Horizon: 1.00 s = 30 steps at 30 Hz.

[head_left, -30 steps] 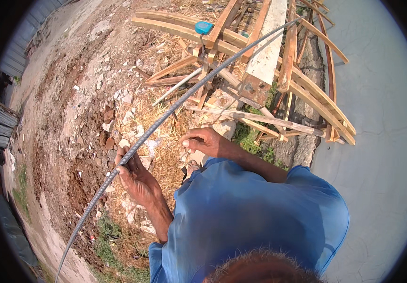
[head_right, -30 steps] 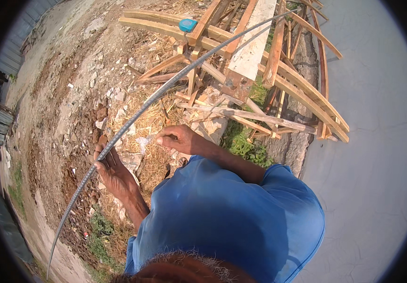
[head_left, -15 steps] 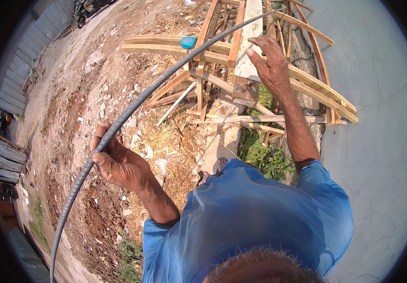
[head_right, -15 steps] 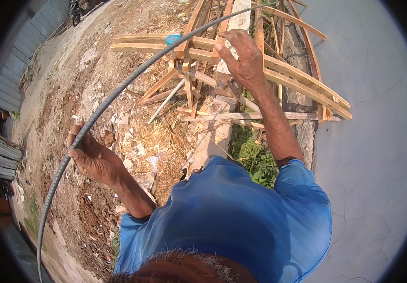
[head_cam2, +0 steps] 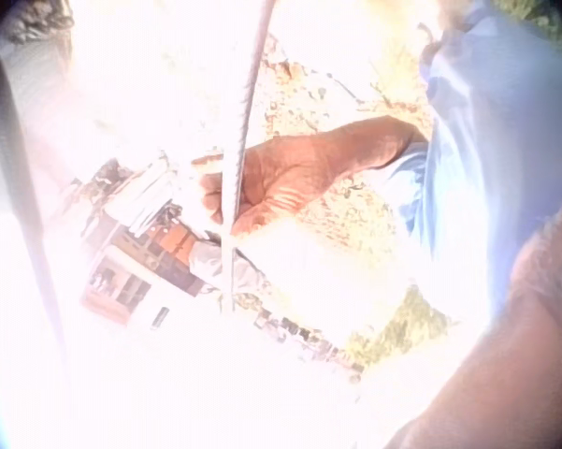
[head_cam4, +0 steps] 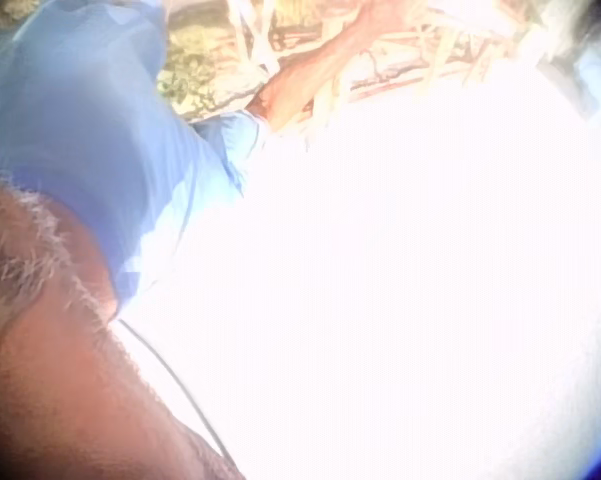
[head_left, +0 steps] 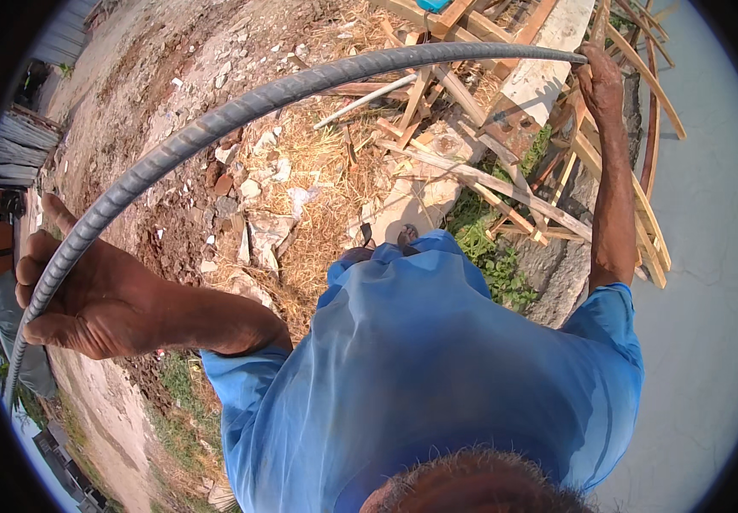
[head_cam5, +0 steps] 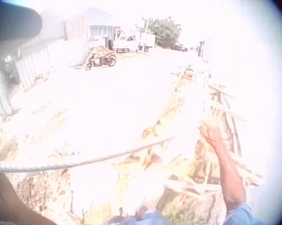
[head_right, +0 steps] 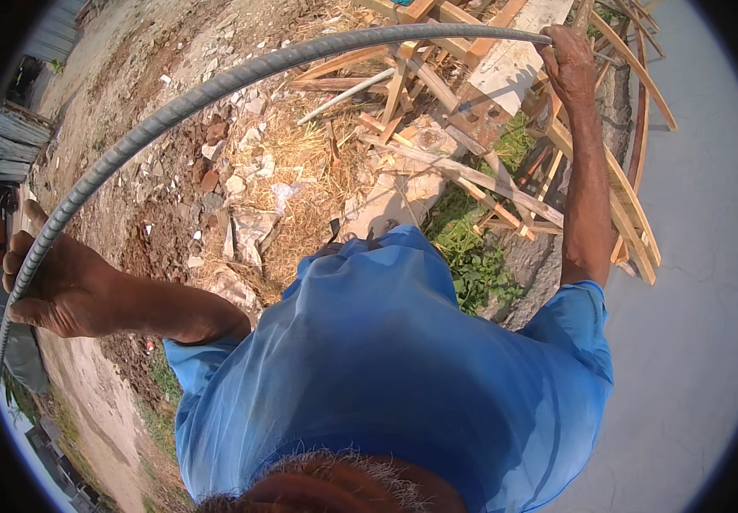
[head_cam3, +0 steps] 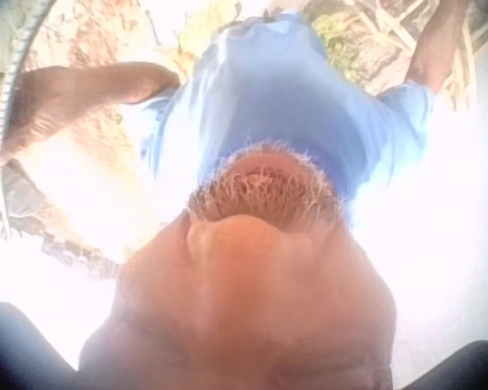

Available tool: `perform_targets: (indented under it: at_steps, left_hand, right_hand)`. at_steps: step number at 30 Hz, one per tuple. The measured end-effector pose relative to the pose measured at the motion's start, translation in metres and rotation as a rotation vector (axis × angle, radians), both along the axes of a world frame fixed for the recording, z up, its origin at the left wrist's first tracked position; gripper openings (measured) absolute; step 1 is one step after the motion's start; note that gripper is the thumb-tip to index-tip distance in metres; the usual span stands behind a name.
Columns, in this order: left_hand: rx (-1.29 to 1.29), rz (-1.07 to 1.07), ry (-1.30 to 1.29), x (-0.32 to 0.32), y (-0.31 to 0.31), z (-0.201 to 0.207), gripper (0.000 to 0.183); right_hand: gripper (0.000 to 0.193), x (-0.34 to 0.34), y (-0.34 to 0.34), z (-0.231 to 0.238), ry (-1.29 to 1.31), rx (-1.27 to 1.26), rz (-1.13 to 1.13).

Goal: The person measures a length of rebar using a tape measure and then uses a pipe and a wooden jig to bend the metal rod.

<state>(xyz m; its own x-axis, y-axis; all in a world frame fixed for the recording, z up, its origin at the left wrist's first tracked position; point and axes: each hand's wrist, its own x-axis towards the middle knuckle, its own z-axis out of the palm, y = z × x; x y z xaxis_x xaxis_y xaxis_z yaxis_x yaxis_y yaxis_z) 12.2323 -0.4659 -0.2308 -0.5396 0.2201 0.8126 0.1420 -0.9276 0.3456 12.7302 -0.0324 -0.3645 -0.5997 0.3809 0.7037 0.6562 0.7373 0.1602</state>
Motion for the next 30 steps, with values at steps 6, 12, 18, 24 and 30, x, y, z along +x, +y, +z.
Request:
perform_targets:
  at_steps: [6,12,18,24,30]
  left_hand:
    - [-0.081,0.154,-0.088,-0.072,-0.048,0.040,0.041]
    - [-0.109,0.328,-0.142,-0.131,-0.048,0.082,0.039]
    - [-0.179,0.168,-0.077,-0.193,-0.024,0.095,0.038]
    - [-0.297,-0.146,0.103,-0.286,0.016,0.104,0.038]
    - [-0.223,-0.221,0.156,-0.324,0.057,0.135,0.038]
  right_hand:
    - [0.025,-0.046,-0.057,0.004,0.096,-0.190,0.056]
    - [0.027,-0.066,-0.109,0.015,0.280,-0.184,0.096]
    - [0.036,-0.061,-0.181,0.021,0.302,-0.115,-0.045]
    - [0.033,-0.084,-0.203,0.013,0.351,-0.151,-0.157]
    - [0.037,-0.099,-0.166,0.029,0.367,0.079,-0.167]
